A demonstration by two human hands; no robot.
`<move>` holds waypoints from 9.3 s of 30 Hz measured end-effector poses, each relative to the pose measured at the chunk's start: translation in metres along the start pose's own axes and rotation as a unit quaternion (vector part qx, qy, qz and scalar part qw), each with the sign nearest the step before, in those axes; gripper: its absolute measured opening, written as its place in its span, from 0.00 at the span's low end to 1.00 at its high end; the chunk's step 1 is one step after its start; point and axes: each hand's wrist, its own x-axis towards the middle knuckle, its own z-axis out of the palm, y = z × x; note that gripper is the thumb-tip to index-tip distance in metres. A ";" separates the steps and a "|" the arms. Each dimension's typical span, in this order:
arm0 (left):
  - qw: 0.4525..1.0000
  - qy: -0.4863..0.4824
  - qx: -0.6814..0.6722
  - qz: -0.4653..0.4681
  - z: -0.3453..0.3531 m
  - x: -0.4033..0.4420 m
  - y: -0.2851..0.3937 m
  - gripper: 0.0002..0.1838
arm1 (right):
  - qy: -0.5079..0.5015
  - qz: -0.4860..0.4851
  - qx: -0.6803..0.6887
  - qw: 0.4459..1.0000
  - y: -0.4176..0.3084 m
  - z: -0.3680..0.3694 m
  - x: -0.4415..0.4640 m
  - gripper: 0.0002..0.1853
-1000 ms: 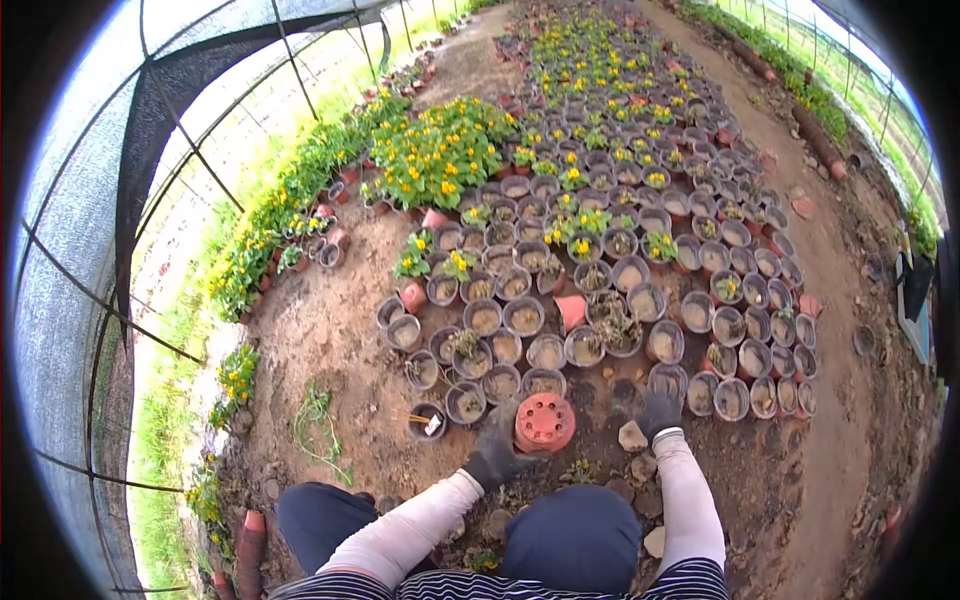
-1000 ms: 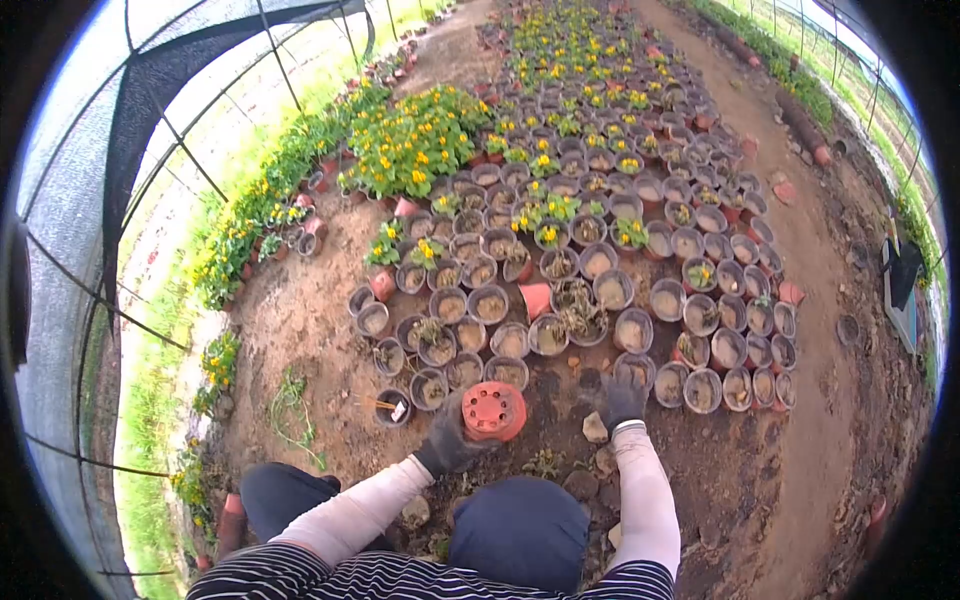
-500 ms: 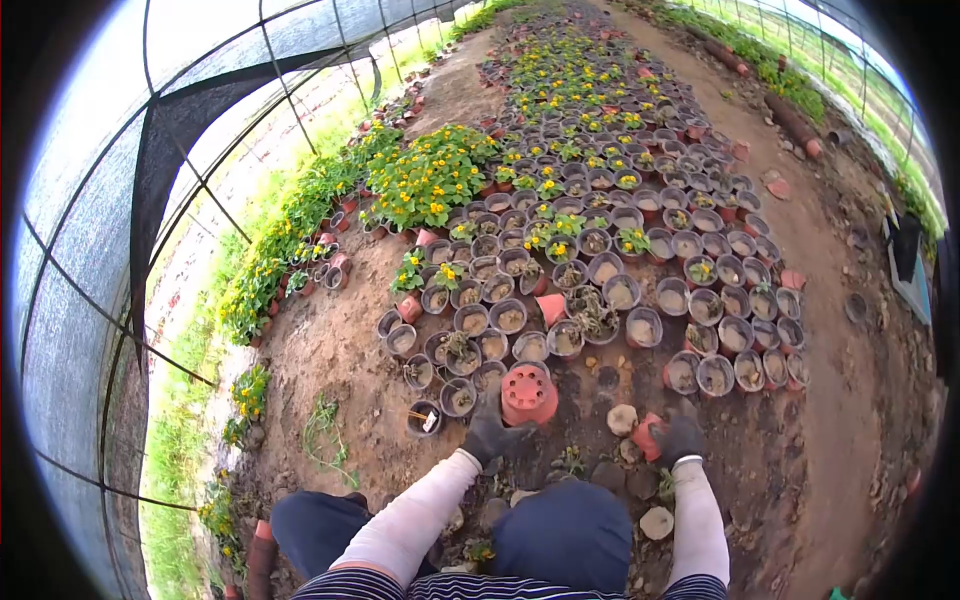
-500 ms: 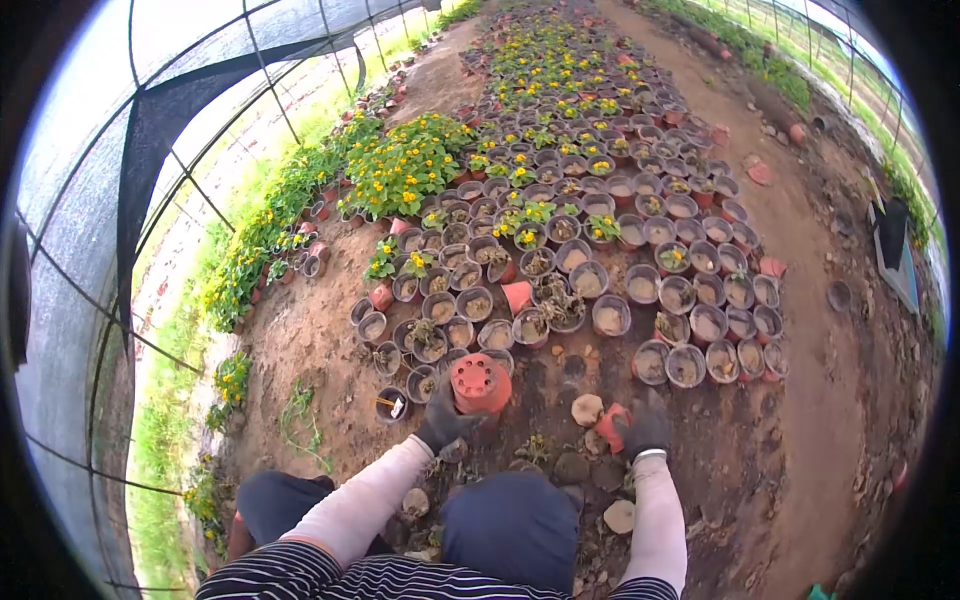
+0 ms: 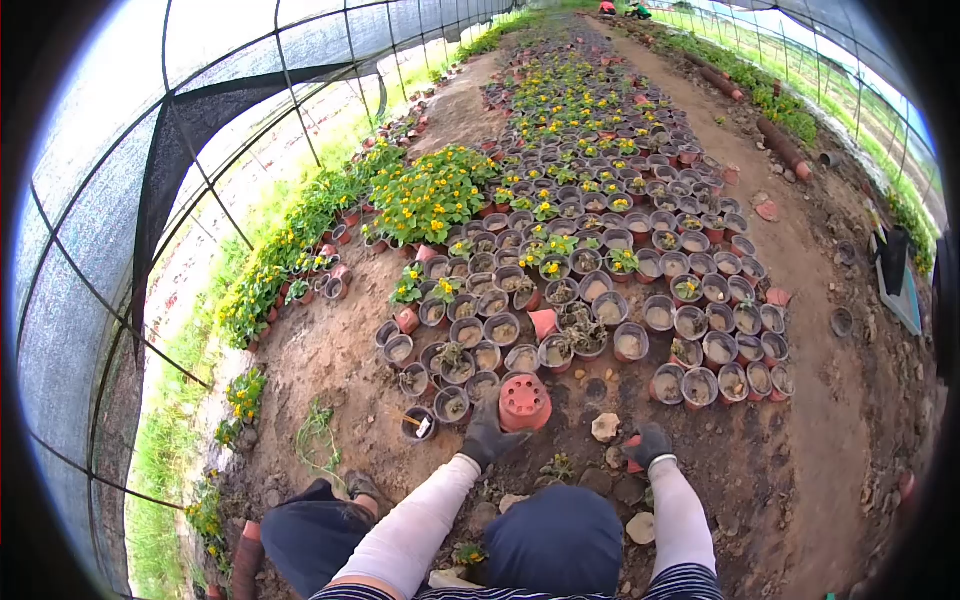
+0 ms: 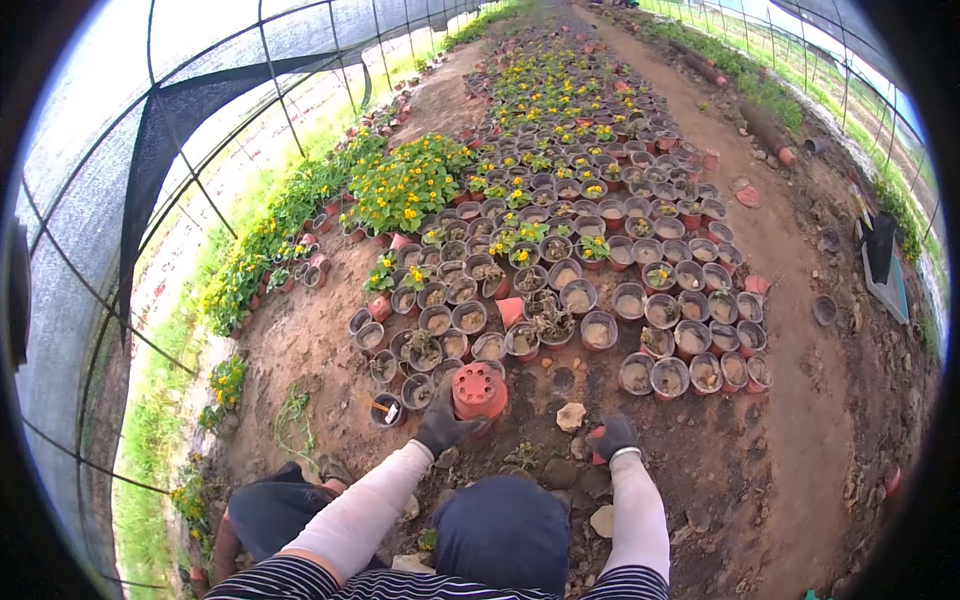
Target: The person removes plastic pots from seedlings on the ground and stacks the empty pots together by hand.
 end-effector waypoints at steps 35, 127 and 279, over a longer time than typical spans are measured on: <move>0.997 -0.057 -0.047 -0.004 0.013 0.025 -0.011 0.35 | 0.171 -0.243 0.449 0.842 -0.240 -0.080 0.043 0.36; 0.997 0.011 -0.072 -0.022 0.005 0.031 0.023 0.58 | 0.093 -0.196 0.117 0.969 -0.124 -0.067 0.058 0.29; 0.991 0.014 -0.127 0.043 -0.025 0.034 0.039 0.46 | 0.158 -0.252 0.454 0.840 -0.250 -0.056 0.030 0.55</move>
